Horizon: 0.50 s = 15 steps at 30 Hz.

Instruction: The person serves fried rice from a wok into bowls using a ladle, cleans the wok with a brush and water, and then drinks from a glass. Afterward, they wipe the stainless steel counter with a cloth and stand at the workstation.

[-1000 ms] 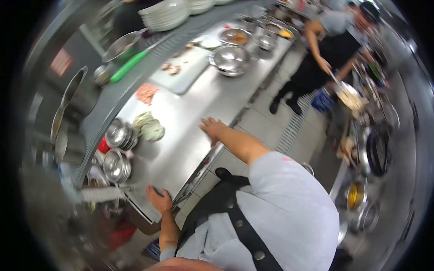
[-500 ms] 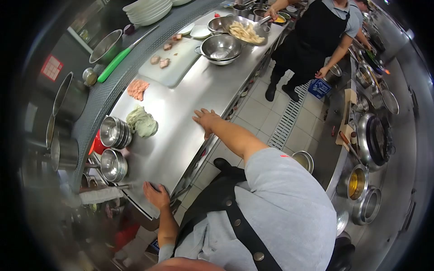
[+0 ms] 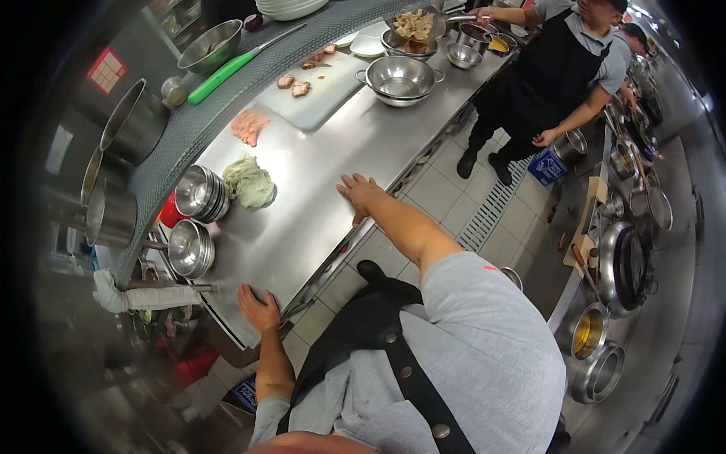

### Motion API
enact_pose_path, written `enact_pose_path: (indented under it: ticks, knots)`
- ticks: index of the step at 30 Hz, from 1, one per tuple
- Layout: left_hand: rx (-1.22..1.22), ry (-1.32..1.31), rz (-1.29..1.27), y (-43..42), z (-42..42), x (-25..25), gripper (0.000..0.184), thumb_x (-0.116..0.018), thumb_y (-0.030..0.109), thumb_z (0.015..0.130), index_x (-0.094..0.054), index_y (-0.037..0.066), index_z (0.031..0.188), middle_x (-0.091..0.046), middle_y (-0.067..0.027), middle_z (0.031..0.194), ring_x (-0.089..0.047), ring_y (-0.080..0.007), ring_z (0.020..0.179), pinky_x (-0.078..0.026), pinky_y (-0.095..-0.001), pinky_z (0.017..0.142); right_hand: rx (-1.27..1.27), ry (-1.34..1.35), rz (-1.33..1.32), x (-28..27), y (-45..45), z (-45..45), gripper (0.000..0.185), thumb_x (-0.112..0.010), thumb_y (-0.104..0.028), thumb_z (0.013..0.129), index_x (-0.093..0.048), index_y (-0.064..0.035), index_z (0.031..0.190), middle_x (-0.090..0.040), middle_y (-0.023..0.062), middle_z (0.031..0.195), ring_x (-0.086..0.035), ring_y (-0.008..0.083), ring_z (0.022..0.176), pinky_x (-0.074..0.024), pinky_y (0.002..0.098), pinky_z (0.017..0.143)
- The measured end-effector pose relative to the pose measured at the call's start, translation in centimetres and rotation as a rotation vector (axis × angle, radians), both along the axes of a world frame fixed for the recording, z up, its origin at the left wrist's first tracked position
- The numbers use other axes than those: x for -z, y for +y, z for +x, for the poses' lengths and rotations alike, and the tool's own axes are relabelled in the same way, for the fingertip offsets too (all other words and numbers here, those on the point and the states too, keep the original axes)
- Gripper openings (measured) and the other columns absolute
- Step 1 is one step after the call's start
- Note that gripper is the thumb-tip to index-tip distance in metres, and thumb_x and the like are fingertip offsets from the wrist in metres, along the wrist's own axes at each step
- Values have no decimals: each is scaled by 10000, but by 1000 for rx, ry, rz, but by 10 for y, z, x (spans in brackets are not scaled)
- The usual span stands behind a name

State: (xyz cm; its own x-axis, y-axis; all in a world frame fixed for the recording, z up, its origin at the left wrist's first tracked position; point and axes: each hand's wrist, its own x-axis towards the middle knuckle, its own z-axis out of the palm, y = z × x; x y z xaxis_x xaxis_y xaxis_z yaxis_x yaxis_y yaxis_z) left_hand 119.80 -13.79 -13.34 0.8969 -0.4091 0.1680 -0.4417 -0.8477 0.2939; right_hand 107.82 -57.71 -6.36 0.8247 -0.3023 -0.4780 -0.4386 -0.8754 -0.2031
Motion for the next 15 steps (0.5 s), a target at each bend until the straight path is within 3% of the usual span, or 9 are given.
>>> enact_pose_path:
  ticks: [15]
  knots:
    - [1,10,17,0,1,0,713,-617,327,917,-439,-31,1508,-404,-164,1619,-307,-340,1533,-170,-496,1289,17,41,7,-9,2,1,1278,-963,-367,679,-183,-227,1681,-40,39,1764,-84,312,1613,-223,534,1290]
